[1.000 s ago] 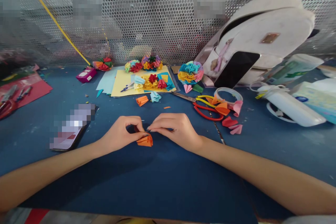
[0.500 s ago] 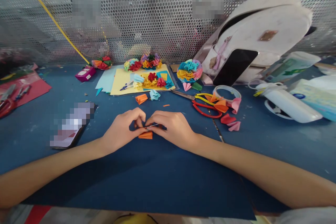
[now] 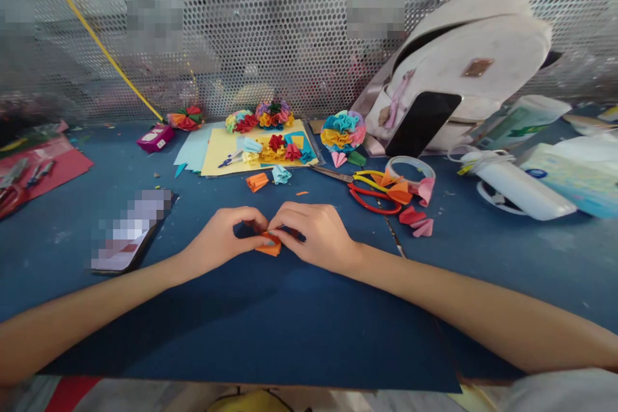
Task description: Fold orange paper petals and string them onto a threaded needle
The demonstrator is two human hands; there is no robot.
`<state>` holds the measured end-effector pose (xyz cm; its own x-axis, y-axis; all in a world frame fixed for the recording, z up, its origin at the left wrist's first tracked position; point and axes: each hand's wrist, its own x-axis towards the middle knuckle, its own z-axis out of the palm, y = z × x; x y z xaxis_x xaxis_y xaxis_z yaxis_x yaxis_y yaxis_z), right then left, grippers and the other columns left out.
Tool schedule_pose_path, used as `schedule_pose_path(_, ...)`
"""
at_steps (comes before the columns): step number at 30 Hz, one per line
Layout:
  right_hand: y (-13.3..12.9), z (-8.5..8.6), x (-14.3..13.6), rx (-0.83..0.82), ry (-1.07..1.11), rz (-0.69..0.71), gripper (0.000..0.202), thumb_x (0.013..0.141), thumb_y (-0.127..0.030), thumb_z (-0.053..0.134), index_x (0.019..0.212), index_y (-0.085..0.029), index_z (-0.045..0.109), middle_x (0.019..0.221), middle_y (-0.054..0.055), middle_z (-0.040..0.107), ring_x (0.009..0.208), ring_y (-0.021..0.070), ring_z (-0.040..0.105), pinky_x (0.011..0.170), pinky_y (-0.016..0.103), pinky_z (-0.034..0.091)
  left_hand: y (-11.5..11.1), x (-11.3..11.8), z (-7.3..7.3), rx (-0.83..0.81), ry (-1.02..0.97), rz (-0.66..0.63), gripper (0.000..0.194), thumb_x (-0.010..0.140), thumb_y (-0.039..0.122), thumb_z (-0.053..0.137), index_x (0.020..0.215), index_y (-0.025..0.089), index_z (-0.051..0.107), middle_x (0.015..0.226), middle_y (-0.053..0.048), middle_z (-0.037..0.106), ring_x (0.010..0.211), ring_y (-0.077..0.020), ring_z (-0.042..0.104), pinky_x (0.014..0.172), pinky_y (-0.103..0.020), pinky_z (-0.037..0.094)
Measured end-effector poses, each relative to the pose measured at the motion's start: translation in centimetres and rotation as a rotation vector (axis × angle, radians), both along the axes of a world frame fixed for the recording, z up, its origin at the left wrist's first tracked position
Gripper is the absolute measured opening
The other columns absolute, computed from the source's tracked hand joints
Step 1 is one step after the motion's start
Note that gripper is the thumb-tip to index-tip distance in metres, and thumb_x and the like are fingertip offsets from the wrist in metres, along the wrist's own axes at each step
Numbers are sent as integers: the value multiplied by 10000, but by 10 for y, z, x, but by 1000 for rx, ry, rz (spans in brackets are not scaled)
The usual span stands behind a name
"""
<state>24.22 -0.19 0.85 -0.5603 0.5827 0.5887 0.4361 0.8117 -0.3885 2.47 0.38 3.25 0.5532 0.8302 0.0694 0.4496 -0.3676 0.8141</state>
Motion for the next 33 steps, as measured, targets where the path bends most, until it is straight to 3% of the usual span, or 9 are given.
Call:
schedule_pose_path(4, 2, 1, 3, 163, -63, 24, 170, 1015, -216, 544, 928, -210, 690, 890, 19, 761, 768, 140, 701, 693, 252, 499, 4, 0, -5, -140, -62, 11, 84, 837, 219, 718, 800, 170, 775, 783, -11, 774, 735, -158, 695, 707, -254, 535)
schedule_pose_path(10, 2, 2, 3, 223, -80, 37, 156, 1019, -222, 551, 924, -198, 673, 857, 16, 743, 726, 136, 684, 668, 255, 487, 8, -1, -9, -200, -101, 9, 120, 802, 100, 681, 776, 159, 782, 755, -13, 777, 703, -141, 712, 690, -229, 555)
schedule_pose_path(14, 2, 1, 4, 149, -39, 45, 126, 1022, -252, 557, 953, -205, 651, 878, 20, 734, 748, 134, 683, 666, 242, 483, 7, -1, -8, -150, -117, -21, 112, 811, 102, 691, 762, 160, 773, 750, -6, 768, 706, -137, 701, 702, -232, 541)
schedule_pose_path(20, 3, -1, 7, -65, 49, 43, 141, 989, -336, 606, 1017, -198, 596, 841, -7, 674, 577, 86, 590, 592, 222, 450, 8, -6, -7, -40, -71, -46, 97, 813, 128, 736, 785, 198, 797, 802, -3, 768, 801, -152, 680, 776, -265, 490)
schedule_pose_path(27, 3, -4, 7, -68, 21, 59, 209, 982, -346, 596, 849, -207, 513, 741, -27, 576, 579, 93, 525, 571, 227, 380, 9, -6, -7, -105, -67, -25, 77, 777, 111, 752, 731, 171, 767, 742, 7, 741, 731, -129, 640, 708, -241, 452)
schedule_pose_path(33, 3, -6, 6, -42, -115, 49, 208, 1031, -356, 525, 906, -195, 569, 775, -11, 601, 588, 99, 528, 572, 238, 325, 4, -3, -5, -198, -117, 19, 98, 769, 92, 739, 690, 150, 726, 704, 16, 718, 655, -106, 621, 626, -207, 445)
